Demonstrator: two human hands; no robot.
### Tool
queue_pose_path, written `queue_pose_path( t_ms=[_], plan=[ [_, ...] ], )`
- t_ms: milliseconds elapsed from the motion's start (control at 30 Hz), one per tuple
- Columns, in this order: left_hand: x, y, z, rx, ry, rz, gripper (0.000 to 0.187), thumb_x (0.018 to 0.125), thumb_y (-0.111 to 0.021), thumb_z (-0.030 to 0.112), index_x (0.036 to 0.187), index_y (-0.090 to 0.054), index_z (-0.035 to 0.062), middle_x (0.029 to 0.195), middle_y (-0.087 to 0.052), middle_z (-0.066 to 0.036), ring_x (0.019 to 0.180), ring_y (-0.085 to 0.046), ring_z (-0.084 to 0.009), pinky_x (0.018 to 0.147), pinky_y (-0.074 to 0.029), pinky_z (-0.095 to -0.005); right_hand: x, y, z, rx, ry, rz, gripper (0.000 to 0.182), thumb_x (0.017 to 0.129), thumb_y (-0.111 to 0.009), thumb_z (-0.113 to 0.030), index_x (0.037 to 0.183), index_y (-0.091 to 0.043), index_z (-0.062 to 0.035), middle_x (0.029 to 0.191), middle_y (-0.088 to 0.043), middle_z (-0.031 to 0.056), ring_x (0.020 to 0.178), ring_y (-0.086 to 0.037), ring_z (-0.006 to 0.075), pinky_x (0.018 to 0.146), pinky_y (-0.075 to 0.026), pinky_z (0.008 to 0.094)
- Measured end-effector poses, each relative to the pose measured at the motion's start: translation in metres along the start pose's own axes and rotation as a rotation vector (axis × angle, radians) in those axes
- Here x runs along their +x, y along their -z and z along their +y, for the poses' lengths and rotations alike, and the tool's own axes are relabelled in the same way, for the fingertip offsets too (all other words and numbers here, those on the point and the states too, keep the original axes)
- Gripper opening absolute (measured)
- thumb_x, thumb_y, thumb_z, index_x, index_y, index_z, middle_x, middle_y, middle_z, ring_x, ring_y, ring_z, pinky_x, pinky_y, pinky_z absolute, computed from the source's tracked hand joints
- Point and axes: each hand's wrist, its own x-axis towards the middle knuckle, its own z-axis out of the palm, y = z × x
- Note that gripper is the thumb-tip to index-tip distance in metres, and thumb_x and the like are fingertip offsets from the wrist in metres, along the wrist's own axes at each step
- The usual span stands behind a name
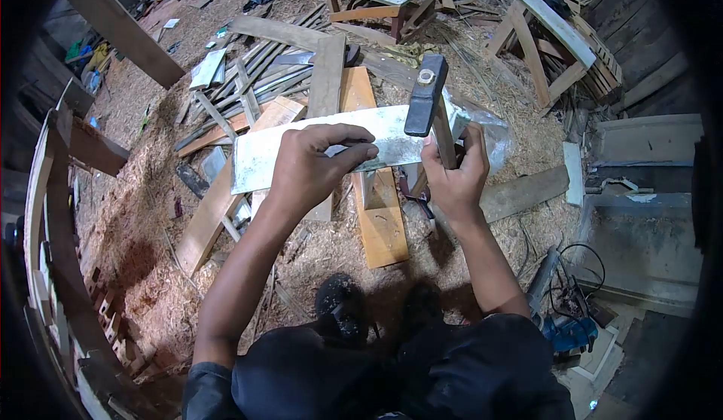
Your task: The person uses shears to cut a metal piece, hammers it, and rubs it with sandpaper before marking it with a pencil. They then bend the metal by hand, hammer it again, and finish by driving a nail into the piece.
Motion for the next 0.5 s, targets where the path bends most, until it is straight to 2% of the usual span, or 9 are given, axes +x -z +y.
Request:
queue_pose_path(
  t_ms=[200,300,400,500],
  plan=[
    [0.001,-0.003,-0.001,-0.022,-0.001,0.009,0.016,0.084,-0.078,0.003,0.099,-0.075,-0.0016,0.090,-0.076,-0.009,0.083,-0.070,-0.0095,0.070,-0.059,-0.0250,0.001,0.001,-0.004,0.032,-0.070,-0.020,0.037,0.077,-0.073,0.000,0.110,-0.057,0.0020,0.097,-0.058,0.0094,0.080,-0.065,0.0184,0.065,-0.053,0.0314],
    [0.001,-0.002,0.006,-0.020,0.078,0.005,0.017,0.083,-0.078,0.004,0.099,-0.075,-0.0008,0.090,-0.076,-0.009,0.084,-0.071,-0.0107,0.072,-0.059,-0.0259,-0.001,-0.001,0.001,0.009,-0.027,-0.002,0.035,0.078,-0.073,-0.001,0.109,-0.057,0.0017,0.097,-0.057,0.0086,0.078,-0.064,0.0171,0.064,-0.052,0.0308],
    [0.003,-0.002,0.004,0.090,-0.024,0.011,0.017,0.081,-0.081,0.007,0.096,-0.077,0.0009,0.086,-0.075,-0.009,0.081,-0.071,-0.0116,0.071,-0.058,-0.0268,-0.002,0.001,-0.002,0.037,-0.118,-0.029,0.034,0.078,-0.073,-0.001,0.108,-0.056,0.0015,0.097,-0.057,0.0083,0.076,-0.064,0.0160,0.062,-0.052,0.0305],
    [0.003,0.001,0.003,0.108,-0.031,0.013,0.016,0.080,-0.082,0.010,0.093,-0.078,0.0027,0.083,-0.074,-0.008,0.077,-0.069,-0.0118,0.068,-0.056,-0.0273,0.002,0.002,-0.003,-0.001,-0.016,-0.010,0.034,0.078,-0.073,-0.001,0.107,-0.056,0.0013,0.097,-0.057,0.0082,0.073,-0.063,0.0152,0.061,-0.052,0.0307]
  ],
)
